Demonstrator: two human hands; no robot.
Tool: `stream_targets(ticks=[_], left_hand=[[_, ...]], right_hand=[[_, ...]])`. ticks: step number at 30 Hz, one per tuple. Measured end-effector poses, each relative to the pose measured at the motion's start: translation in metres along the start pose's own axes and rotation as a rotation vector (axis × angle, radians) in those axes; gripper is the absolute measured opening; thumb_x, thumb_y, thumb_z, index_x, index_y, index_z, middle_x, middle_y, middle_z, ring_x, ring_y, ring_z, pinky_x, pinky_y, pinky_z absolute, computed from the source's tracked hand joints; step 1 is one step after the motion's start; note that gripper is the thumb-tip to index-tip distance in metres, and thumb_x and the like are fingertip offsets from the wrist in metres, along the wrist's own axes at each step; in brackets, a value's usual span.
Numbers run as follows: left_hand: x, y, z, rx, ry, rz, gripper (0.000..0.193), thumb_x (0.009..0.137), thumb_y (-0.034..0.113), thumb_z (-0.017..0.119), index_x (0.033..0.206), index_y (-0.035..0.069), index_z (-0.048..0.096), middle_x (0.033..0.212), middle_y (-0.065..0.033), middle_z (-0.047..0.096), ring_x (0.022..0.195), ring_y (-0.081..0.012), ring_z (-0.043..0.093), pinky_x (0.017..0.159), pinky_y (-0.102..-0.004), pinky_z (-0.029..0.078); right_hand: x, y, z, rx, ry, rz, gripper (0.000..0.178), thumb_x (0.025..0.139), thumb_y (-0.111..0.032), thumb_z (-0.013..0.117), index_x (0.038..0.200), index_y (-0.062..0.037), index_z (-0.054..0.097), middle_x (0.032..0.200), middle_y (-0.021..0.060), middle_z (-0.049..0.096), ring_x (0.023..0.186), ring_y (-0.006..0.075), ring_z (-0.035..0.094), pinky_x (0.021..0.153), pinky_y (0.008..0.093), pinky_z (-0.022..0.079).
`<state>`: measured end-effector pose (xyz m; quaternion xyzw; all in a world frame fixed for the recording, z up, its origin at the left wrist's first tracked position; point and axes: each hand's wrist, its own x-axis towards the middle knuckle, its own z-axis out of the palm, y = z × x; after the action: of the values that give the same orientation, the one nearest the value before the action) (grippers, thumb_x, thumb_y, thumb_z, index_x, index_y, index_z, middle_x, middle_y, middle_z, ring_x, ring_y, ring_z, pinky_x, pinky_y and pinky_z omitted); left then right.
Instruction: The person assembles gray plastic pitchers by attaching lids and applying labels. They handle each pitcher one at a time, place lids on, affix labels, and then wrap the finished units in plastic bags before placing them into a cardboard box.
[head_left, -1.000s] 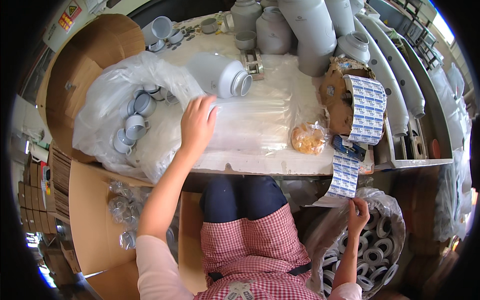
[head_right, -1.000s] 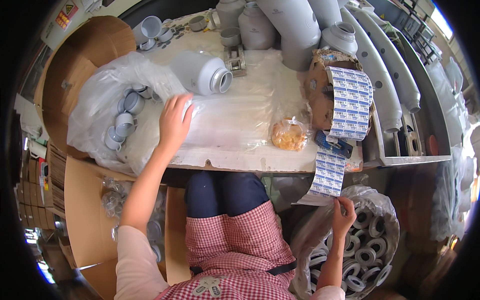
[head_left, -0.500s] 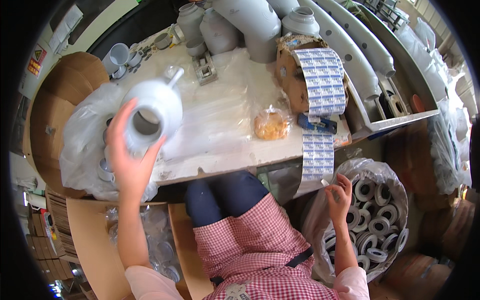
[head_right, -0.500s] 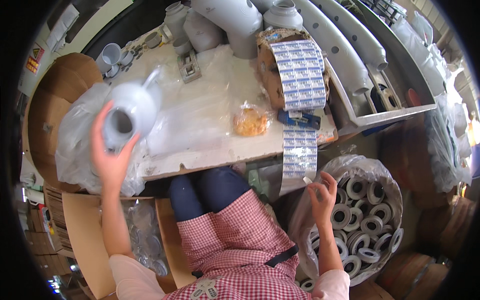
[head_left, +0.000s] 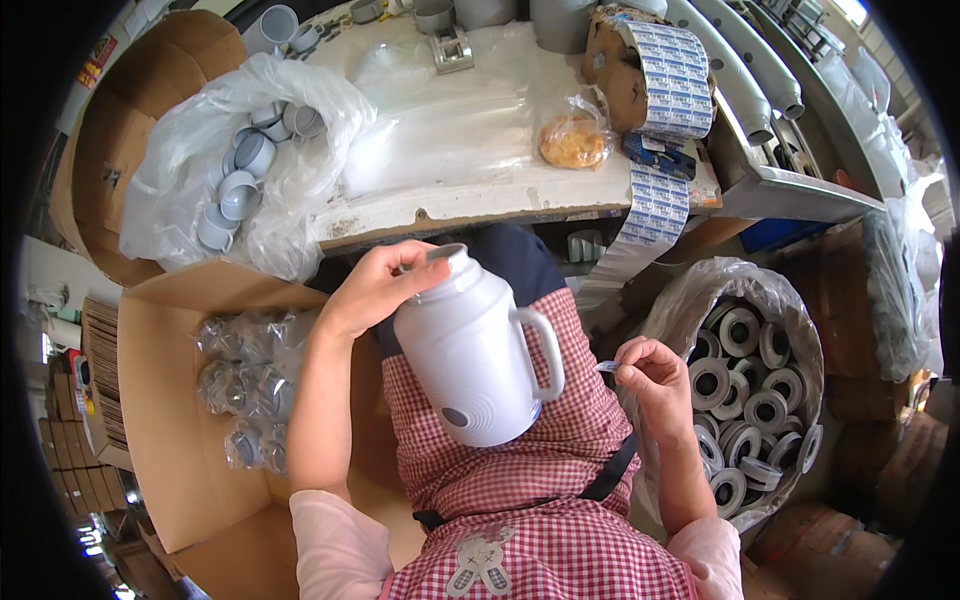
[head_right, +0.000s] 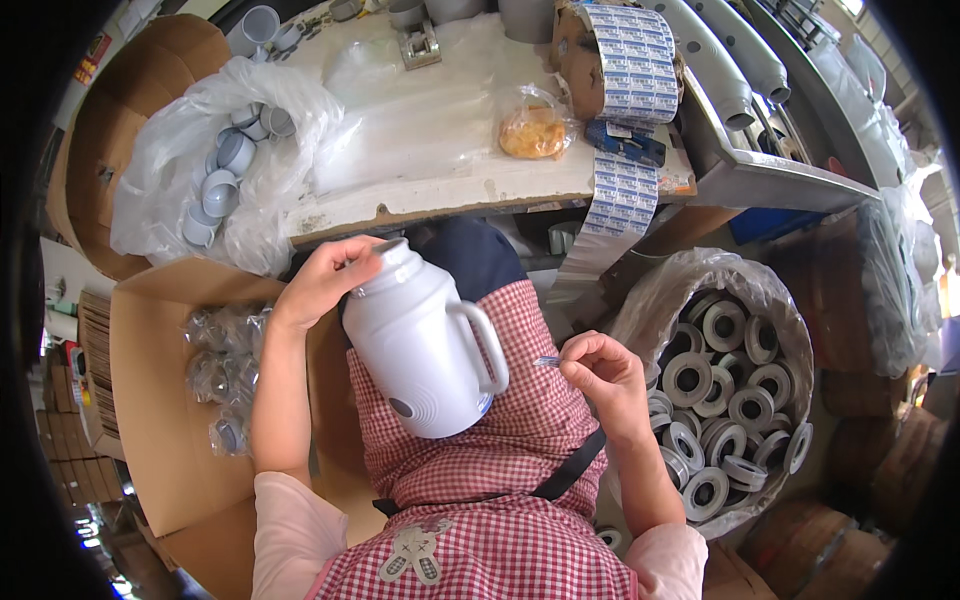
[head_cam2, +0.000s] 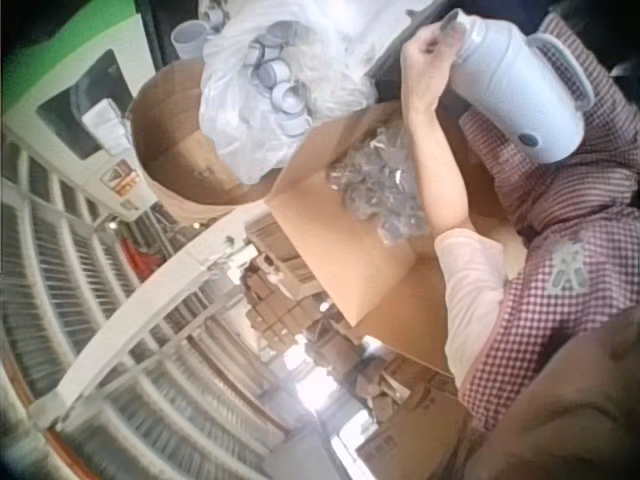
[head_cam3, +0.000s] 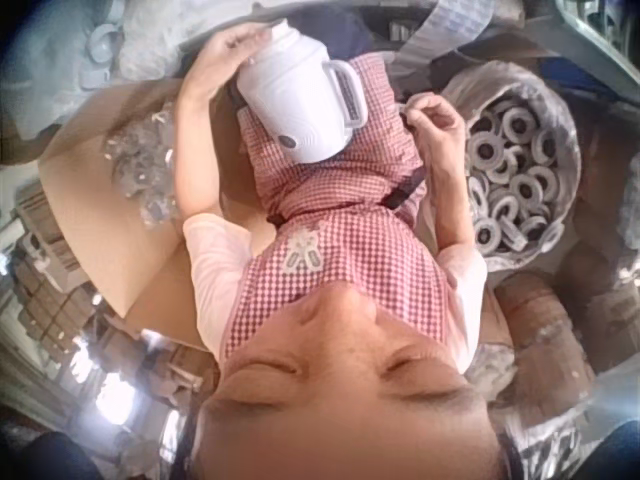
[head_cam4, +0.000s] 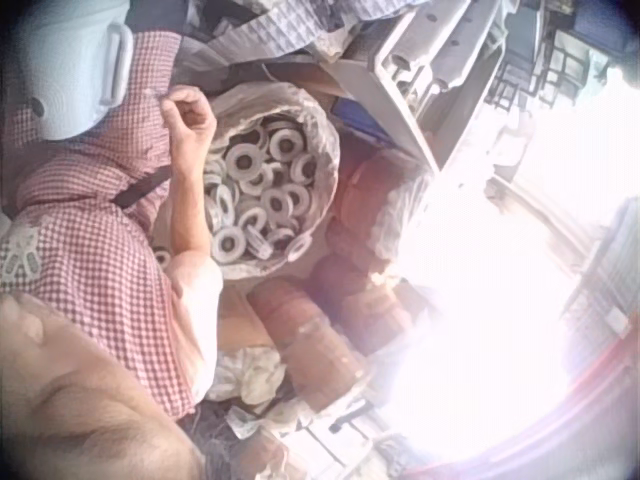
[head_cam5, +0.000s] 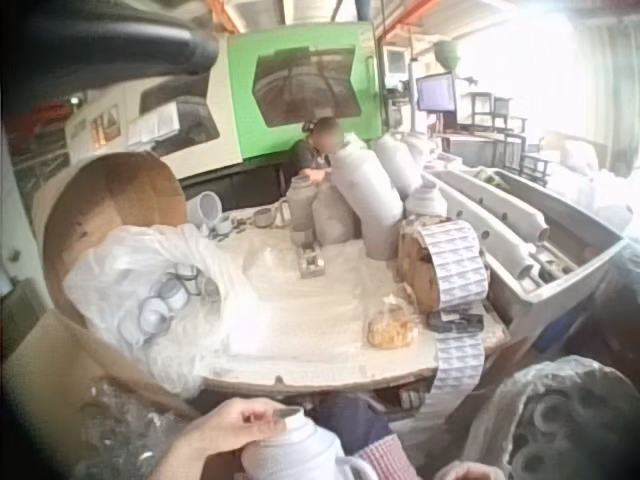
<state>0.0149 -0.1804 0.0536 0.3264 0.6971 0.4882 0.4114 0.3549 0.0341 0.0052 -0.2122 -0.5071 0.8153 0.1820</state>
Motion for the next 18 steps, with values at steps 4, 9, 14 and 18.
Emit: stream_targets(ticks=[4, 9, 14, 18], left_hand=[[0.000, -0.002, 0.014, -0.094, -0.014, 0.134, 0.035, 0.096, 0.035, 0.077, 0.085, 0.008, 0.059, 0.132, -0.0130, 0.067, 0.117, -0.0186, 0.061, 0.100, -0.0339, 0.048], [0.021, -0.031, 0.026, -0.374, -0.050, -0.030, 0.026, 0.097, 0.031, 0.075, 0.097, 0.008, 0.062, 0.136, -0.0160, 0.067, 0.120, -0.0194, 0.062, 0.104, -0.0348, 0.048], [0.027, -0.048, 0.032, -0.296, 0.130, -0.076, 0.026, 0.096, 0.027, 0.075, 0.107, 0.005, 0.066, 0.131, -0.0128, 0.068, 0.117, -0.0165, 0.062, 0.102, -0.0314, 0.048], [-0.004, -0.029, 0.011, -0.231, 0.353, 0.080, 0.040, 0.090, 0.024, 0.077, 0.121, 0.001, 0.068, 0.127, -0.0092, 0.069, 0.111, -0.0175, 0.065, 0.099, -0.0311, 0.050]], right_hand=[[-0.008, 0.002, 0.003, 0.007, -0.013, -0.013, 0.010, 0.093, -0.002, 0.079, 0.099, -0.0022, 0.070, 0.102, 0.0020, 0.068, 0.091, 0.0081, 0.060, 0.084, 0.0230, 0.048], [-0.005, -0.001, -0.002, 0.041, -0.049, 0.110, 0.011, 0.093, -0.002, 0.078, 0.100, -0.0021, 0.071, 0.101, 0.0021, 0.070, 0.093, 0.0092, 0.064, 0.087, 0.0240, 0.050], [0.001, 0.005, 0.002, 0.042, -0.072, 0.250, 0.011, 0.095, -0.003, 0.077, 0.103, -0.0024, 0.070, 0.101, 0.0024, 0.072, 0.095, 0.0096, 0.066, 0.088, 0.0250, 0.052], [0.011, 0.004, -0.008, 0.040, 0.010, 0.183, 0.022, 0.095, -0.003, 0.076, 0.116, -0.0027, 0.067, 0.101, 0.0004, 0.071, 0.092, 0.0081, 0.065, 0.084, 0.0236, 0.051]])
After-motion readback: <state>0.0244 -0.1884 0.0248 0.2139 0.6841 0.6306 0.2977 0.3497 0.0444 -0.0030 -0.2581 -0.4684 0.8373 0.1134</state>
